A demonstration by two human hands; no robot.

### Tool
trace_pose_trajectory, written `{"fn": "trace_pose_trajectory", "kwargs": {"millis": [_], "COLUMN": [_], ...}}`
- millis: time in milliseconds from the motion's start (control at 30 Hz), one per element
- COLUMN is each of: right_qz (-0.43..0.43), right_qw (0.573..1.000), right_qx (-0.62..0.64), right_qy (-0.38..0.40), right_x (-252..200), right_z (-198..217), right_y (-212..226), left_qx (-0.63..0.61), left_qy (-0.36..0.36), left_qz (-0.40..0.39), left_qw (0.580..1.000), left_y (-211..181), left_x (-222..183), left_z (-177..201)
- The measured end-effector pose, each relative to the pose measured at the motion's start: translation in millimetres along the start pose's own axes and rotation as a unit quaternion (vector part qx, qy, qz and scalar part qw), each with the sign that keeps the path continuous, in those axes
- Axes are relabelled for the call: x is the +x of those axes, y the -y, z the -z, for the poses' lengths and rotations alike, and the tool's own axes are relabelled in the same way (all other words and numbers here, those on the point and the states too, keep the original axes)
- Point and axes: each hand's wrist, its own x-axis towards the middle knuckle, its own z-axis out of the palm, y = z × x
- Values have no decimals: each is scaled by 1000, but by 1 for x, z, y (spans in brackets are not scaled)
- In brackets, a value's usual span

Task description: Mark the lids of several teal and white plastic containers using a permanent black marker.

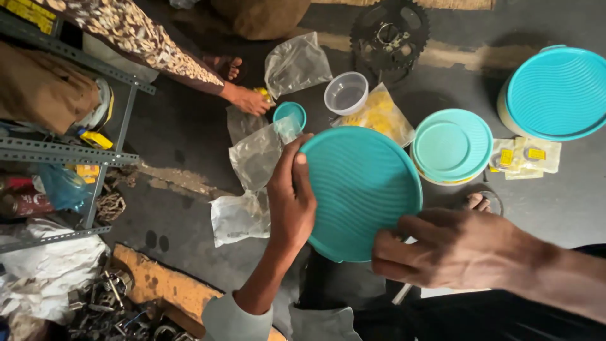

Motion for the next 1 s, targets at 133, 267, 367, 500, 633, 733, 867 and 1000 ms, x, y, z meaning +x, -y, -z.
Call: {"fn": "trace_pose_trajectory", "kwargs": {"millis": [133, 267, 367, 500, 633, 733, 867, 1000], "right_qz": [-3, 34, 41, 48, 51, 45, 25, -205], "right_qw": [998, 987, 984, 981, 981, 984, 997, 960], "right_qx": [-51, -117, -131, -150, -165, -161, -58, 132], "right_qy": [44, 105, 112, 111, 86, 68, 53, 136], "right_x": [-1, 10, 14, 8, 6, 2, 0, -11], "right_z": [0, 9, 11, -3, -5, -6, 4, 2], "right_y": [8, 9, 12, 19, 14, 11, 2, -5], "left_qx": [20, 24, 14, 0, 0, 9, 17, 20], "left_qy": [1, 23, 41, 69, 61, 30, 14, 15], "left_qz": [-49, -60, -45, -38, -39, -56, -55, -9], "left_qw": [999, 998, 998, 997, 997, 998, 998, 1000], "left_y": [0, -7, -7, -4, 0, 0, -7, -10], "left_x": [0, 1, 0, 1, -2, -3, -4, -5], "left_z": [0, 1, 2, 5, 2, 0, 0, 0]}}
